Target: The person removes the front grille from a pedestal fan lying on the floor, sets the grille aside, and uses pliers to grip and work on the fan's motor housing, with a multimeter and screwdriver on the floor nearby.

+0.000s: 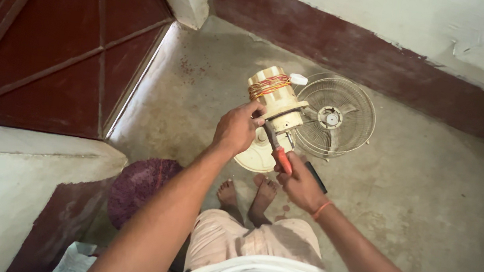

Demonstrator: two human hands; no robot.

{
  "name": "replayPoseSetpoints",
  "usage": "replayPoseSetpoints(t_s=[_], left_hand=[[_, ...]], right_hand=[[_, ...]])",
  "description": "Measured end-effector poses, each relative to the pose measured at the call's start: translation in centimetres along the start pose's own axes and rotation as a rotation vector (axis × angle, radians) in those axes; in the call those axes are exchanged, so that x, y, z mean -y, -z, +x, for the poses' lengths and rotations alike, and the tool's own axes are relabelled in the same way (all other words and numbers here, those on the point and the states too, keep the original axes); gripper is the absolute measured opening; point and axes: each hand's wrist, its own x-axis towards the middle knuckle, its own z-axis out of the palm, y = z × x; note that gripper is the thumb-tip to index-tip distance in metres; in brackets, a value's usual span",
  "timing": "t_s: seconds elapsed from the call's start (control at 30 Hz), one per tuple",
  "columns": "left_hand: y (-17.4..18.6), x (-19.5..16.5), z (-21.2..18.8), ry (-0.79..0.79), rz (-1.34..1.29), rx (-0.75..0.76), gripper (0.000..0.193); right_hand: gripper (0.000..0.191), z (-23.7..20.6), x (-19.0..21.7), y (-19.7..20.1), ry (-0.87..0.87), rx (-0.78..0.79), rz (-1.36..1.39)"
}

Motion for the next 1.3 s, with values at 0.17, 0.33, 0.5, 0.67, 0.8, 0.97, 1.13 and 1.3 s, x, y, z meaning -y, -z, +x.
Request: replayPoseSetpoints(t_s=[0.17,0.33,0.5,0.67,0.8,0.97,1.13,1.3], left_hand=[[-0.2,0.3,0.0,0.003,-0.031,0.006,0.017],[0.2,0.5,0.4,-0.027,0.01,0.047,0.018],[0.7,0.5,0.8,-0.001,-0.006,0.116,0.018],[0.9,0.6,1.1,-0.035,-0.007,0.126,0.018],[1.0,0.7,1.1,-0.046,0.022,0.145,0.018],[1.2,0.1,1.1,0.0,0.015,0.163,0.017],[1.5,-0.2,1.0,0.023,-0.004,0.171,0.018],[1.5,-0.1,1.0,0.001,-0.009,0.156,0.018]], right_hand=[[0.031,-1.1,-1.3,-1.5,0.199,-0.253,-0.539],[0.04,-2.0,0.4,-2.1,-0.239,-0.026,0.028],[0.037,-4.0,2.7,-1.2,-0.277,0.195,0.514],[0.062,-3.6,3.9,-0.4,-0.335,0.263,0.654],[0.067,-3.2,4.3,0.1,-0.295,0.299,0.674],[0.065,-3.0,4.7,0.6,-0.304,0.299,0.609],[0.066,-2.7,4.9,0.7,-0.276,0.324,0.626],[0.061,-2.5,5.3,0.5,-0.316,0.281,0.596]])
